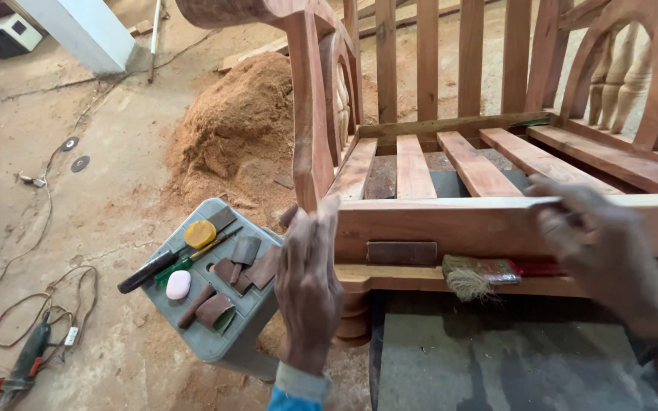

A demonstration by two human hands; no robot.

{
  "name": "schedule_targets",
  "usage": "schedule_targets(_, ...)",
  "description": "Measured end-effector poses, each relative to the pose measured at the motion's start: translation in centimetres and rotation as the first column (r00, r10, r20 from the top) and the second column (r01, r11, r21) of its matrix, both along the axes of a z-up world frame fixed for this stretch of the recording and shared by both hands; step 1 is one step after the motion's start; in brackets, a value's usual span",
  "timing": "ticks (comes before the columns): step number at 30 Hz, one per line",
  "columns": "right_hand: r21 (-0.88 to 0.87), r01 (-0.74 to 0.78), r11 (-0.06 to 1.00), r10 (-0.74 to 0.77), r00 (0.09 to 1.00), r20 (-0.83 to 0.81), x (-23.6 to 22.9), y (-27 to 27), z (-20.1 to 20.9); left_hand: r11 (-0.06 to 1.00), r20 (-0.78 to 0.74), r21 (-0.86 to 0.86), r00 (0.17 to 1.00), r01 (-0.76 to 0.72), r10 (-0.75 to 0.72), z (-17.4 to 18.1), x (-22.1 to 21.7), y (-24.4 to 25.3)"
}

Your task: The person rubs the wooden frame of a chair by hand using sandpaper and then applies a liquid to the joints using a brush.

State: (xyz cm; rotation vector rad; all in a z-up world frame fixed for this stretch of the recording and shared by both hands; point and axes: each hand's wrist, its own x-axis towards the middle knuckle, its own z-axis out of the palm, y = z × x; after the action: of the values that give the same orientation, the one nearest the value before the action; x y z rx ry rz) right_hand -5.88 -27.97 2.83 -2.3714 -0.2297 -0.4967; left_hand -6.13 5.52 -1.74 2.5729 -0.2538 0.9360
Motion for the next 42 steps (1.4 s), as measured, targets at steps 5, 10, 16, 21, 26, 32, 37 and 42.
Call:
schedule_targets(5,-0.212,0.149,0.966,-0.109,0.975,0.192,2.3,-3.8,-0.9,0.917,-0.069,0.400,0.998,0.016,0.013,-1.1,1.9,-1.2)
schedule_targets(10,-0.426,0.315,0.848,-0.283,0.949,0.140,3.5,-5.6,-4.6,0.964,-0.195,0.253,0.980,0.079,-0.029,-0.6,1.9,-1.9)
schedule_targets(16,-0.366,0.264,0.892,-0.199,0.958,0.206,4.8,-6.9,-5.8,0.960,-0.239,0.269,0.971,0.075,-0.009,0.1,4.0,-1.0)
schedule_targets(21,-0.393,0.287,0.873,-0.241,0.957,0.163,4.7,-6.8,-6.2,0.937,-0.030,0.346,0.999,0.051,-0.043,-1.2,2.1,0.5)
schedule_targets(26,-0.412,0.311,0.857,-0.241,0.947,0.213,4.9,-6.6,-6.5,0.895,-0.027,0.436,0.992,-0.096,0.120,-3.4,1.6,2.0)
schedule_targets(32,-0.433,0.384,0.815,-0.300,0.920,0.252,4.3,-5.8,-6.2,0.952,-0.060,0.305,0.998,-0.013,0.033,-3.7,0.9,-7.0)
schedule_targets(37,-0.409,0.350,0.843,-0.299,0.936,0.187,4.8,-4.9,-5.6,0.940,-0.104,0.336,0.994,0.057,-0.023,0.9,1.1,-6.5)
schedule_targets(42,-0.402,0.353,0.845,-0.274,0.931,0.242,5.1,-6.6,-7.3,0.991,-0.147,0.137,0.989,-0.010,0.031,-0.3,2.2,-2.1)
